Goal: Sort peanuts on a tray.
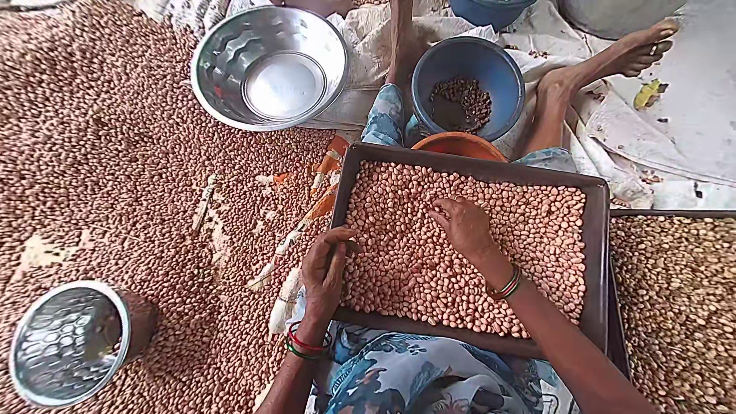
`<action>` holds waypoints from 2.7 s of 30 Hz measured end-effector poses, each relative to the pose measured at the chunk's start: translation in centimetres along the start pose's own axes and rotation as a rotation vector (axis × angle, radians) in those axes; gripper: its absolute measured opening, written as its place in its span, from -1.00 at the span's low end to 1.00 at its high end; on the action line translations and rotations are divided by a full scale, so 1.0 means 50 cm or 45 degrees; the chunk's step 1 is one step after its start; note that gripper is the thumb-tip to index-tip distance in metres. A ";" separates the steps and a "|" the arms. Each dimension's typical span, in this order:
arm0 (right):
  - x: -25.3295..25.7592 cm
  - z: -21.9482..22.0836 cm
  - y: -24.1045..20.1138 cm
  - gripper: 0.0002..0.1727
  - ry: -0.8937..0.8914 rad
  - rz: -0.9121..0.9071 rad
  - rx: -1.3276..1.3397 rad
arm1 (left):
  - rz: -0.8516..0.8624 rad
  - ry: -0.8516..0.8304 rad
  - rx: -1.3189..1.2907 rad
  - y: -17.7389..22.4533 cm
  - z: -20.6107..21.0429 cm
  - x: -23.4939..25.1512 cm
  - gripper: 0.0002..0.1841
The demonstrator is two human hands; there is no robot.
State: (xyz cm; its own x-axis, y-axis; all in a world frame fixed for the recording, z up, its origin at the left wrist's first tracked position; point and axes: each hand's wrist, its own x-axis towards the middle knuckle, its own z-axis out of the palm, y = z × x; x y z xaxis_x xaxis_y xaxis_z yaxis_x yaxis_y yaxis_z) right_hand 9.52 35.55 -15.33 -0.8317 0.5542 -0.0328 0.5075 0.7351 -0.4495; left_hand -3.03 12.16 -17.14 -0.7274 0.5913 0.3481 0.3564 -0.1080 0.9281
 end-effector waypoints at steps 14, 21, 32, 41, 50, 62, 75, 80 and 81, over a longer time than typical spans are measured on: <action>-0.010 -0.021 0.005 -0.85 0.021 0.107 0.153 | 0.003 0.026 -0.035 0.001 0.003 0.001 -0.75; -0.009 -0.008 -0.012 -0.71 -0.122 0.117 0.001 | 0.020 0.021 -0.037 0.000 0.004 0.002 -0.75; 0.056 -0.139 -0.064 -0.74 -0.155 -0.053 0.054 | 0.020 -0.006 -0.107 -0.004 0.000 0.001 -0.73; -0.083 -0.240 0.168 -0.59 0.241 0.405 -0.102 | 0.033 0.002 -0.149 -0.006 -0.001 0.000 -0.72; -0.037 0.021 0.035 -0.07 0.266 0.293 0.252 | 0.019 -0.043 -0.081 -0.002 0.000 0.002 -0.72; -0.133 -0.024 -0.033 -0.78 0.153 -0.110 0.279 | -0.046 0.029 -0.239 0.008 -0.034 0.002 -0.75; -0.107 -0.098 0.148 -0.81 -0.250 0.001 -0.320 | -0.152 0.178 -0.477 0.009 -0.017 0.032 -0.75; -0.054 -0.157 0.133 -0.84 -0.553 0.035 -0.324 | -0.156 0.206 -0.531 0.004 -0.016 0.033 -0.74; -0.041 -0.179 0.137 -0.84 -0.367 0.003 -0.191 | -0.151 0.201 -0.527 0.003 -0.016 0.033 -0.75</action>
State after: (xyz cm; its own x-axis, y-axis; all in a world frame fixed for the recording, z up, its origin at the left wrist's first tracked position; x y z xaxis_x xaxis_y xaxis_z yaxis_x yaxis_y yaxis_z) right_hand 16.74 42.96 -10.34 -0.8490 0.4384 -0.2948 0.5194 0.7950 -0.3135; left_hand -4.65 12.51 -16.33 -0.8408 0.4936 0.2223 0.0242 -0.3760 0.9263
